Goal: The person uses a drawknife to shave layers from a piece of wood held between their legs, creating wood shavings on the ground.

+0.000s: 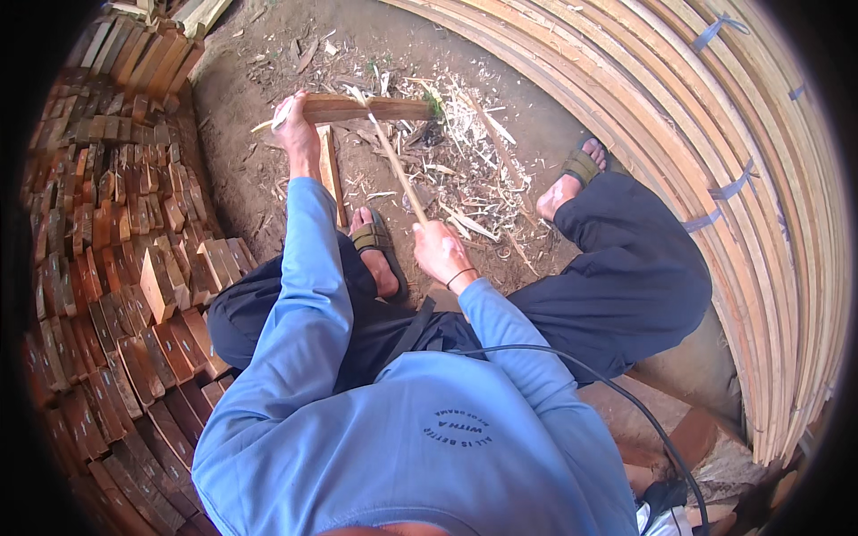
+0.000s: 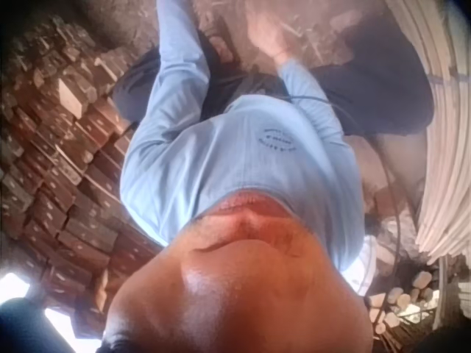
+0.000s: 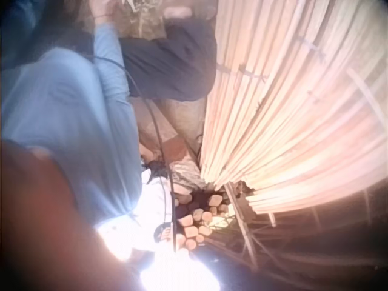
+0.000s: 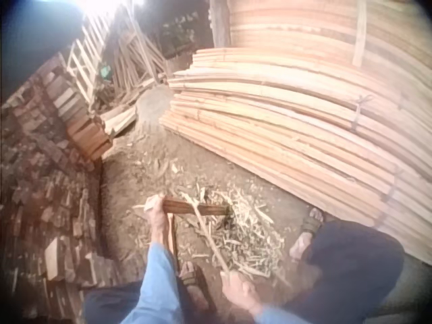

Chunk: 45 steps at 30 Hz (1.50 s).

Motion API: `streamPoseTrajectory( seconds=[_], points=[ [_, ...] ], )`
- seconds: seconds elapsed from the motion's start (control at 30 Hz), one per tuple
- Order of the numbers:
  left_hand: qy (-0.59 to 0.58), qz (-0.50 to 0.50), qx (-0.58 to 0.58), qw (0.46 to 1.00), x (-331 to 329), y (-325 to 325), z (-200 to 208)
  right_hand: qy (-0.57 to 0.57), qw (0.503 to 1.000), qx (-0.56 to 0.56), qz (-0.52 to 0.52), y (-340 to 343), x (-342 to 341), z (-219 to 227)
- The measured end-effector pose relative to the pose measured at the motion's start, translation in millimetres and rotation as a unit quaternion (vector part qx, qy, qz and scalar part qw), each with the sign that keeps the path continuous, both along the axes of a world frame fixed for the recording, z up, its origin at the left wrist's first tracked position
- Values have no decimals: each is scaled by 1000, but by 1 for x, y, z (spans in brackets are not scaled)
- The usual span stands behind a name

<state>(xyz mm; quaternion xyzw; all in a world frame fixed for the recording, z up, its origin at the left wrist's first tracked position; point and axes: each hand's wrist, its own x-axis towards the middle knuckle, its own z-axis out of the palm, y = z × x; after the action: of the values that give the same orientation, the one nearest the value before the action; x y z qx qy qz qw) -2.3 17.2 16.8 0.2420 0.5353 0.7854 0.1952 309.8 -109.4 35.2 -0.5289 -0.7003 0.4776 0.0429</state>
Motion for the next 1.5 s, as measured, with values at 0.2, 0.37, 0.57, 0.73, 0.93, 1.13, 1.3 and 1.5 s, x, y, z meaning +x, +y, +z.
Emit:
streamPoseTrajectory(
  seconds=[0.2,0.37,0.57,0.73,0.93,1.13,1.3,1.5],
  points=[
    [-19,-6,-3,1000,-8,-6,-5,120,986,95,-66,15,0,56],
    [-45,-11,34,998,1,-4,3,64,997,52,-13,-1,8,-12],
    [-23,5,17,1000,-2,-2,-3,141,984,83,-66,12,2,59],
    [-31,-5,22,999,-15,-1,-8,27,998,55,6,1,6,-2],
    [-17,3,18,1000,-7,-2,-8,71,990,104,-57,-6,2,24],
    [19,14,5,1000,-10,-4,-8,45,998,49,-11,0,10,31],
    [4,11,-8,1000,-2,-3,-2,98,988,94,-71,-3,3,38],
    [-27,-1,28,999,-5,-9,-2,61,992,111,-24,4,9,33]
  ],
)
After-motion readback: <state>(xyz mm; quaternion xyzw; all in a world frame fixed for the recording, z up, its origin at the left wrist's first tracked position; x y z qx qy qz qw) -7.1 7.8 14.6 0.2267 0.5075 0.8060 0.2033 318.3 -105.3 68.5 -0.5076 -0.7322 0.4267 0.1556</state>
